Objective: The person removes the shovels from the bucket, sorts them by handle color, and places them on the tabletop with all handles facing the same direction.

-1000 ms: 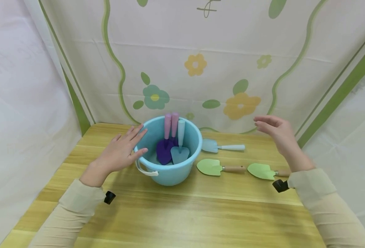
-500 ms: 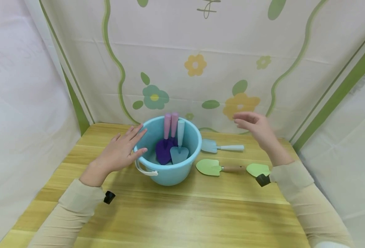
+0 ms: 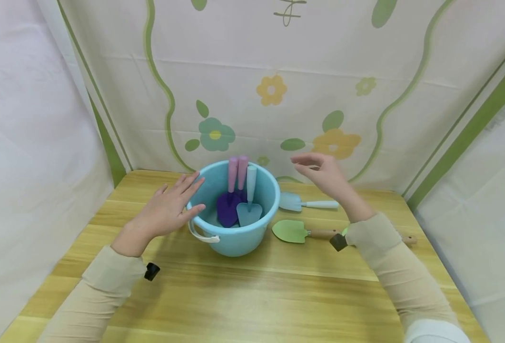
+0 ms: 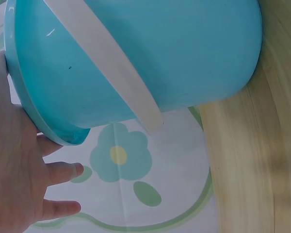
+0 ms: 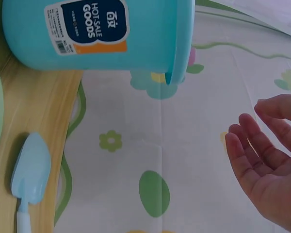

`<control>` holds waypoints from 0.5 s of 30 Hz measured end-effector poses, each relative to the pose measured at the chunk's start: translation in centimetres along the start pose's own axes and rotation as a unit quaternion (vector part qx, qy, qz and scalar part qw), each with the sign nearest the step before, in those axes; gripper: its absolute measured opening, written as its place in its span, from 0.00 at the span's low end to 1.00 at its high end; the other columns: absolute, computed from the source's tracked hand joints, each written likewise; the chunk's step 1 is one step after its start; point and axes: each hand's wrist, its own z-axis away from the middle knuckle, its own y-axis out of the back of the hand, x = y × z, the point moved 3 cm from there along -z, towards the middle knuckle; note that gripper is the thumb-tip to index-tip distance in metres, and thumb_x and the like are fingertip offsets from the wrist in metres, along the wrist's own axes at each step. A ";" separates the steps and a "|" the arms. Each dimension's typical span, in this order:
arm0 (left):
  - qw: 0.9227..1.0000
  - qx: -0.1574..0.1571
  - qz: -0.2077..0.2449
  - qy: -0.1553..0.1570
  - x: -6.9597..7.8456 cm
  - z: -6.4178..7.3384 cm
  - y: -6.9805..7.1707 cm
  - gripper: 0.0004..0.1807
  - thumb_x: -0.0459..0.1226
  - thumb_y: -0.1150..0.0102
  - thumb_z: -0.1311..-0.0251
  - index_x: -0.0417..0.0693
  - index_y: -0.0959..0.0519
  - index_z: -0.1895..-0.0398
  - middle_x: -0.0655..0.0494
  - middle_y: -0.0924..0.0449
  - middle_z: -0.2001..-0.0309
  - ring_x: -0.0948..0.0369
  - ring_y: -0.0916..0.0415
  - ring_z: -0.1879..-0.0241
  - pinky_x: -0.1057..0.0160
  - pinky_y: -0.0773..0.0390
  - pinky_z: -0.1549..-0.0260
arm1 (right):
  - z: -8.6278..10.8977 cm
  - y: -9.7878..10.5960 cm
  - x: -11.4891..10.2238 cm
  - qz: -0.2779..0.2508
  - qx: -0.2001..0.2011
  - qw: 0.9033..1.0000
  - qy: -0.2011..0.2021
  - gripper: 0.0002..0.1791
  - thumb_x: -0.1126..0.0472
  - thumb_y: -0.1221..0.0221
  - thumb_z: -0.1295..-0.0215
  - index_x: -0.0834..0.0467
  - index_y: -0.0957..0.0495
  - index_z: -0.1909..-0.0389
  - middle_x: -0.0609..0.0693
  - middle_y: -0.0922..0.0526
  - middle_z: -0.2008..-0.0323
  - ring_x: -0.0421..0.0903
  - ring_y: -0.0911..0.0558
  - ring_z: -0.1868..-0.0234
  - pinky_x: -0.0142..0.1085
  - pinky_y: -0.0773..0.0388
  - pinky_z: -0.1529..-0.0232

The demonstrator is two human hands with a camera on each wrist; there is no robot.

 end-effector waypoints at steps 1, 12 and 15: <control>1.000 0.000 -0.001 0.000 -0.1 0.0 0.0 0.40 0.63 0.67 0.35 0.55 0.55 0.26 0.53 0.60 0.27 0.52 0.63 0.29 0.33 0.52 0.43 | -0.3 -0.3 0.3 -0.002 0.001 1.000 0.003 0.19 0.51 0.42 0.36 0.56 0.21 0.49 0.49 0.20 0.50 0.45 0.24 0.49 0.42 0.28 0.48; 1.000 -0.003 0.009 0.005 -0.1 0.0 -0.1 0.40 0.63 0.65 0.36 0.55 0.55 0.26 0.54 0.61 0.27 0.52 0.64 0.29 0.34 0.55 0.42 | -2.6 -3.3 0.0 -0.011 -0.020 1.000 0.017 0.16 0.56 0.42 0.35 0.58 0.20 0.49 0.50 0.20 0.50 0.45 0.21 0.51 0.38 0.24 0.53; 1.000 0.000 0.011 0.004 0.0 0.0 -0.1 0.40 0.62 0.64 0.35 0.54 0.54 0.26 0.53 0.61 0.27 0.52 0.63 0.29 0.34 0.54 0.42 | -3.1 -4.3 -0.3 -0.001 -0.028 0.999 0.020 0.15 0.60 0.42 0.36 0.59 0.20 0.50 0.51 0.20 0.51 0.47 0.20 0.53 0.37 0.24 0.54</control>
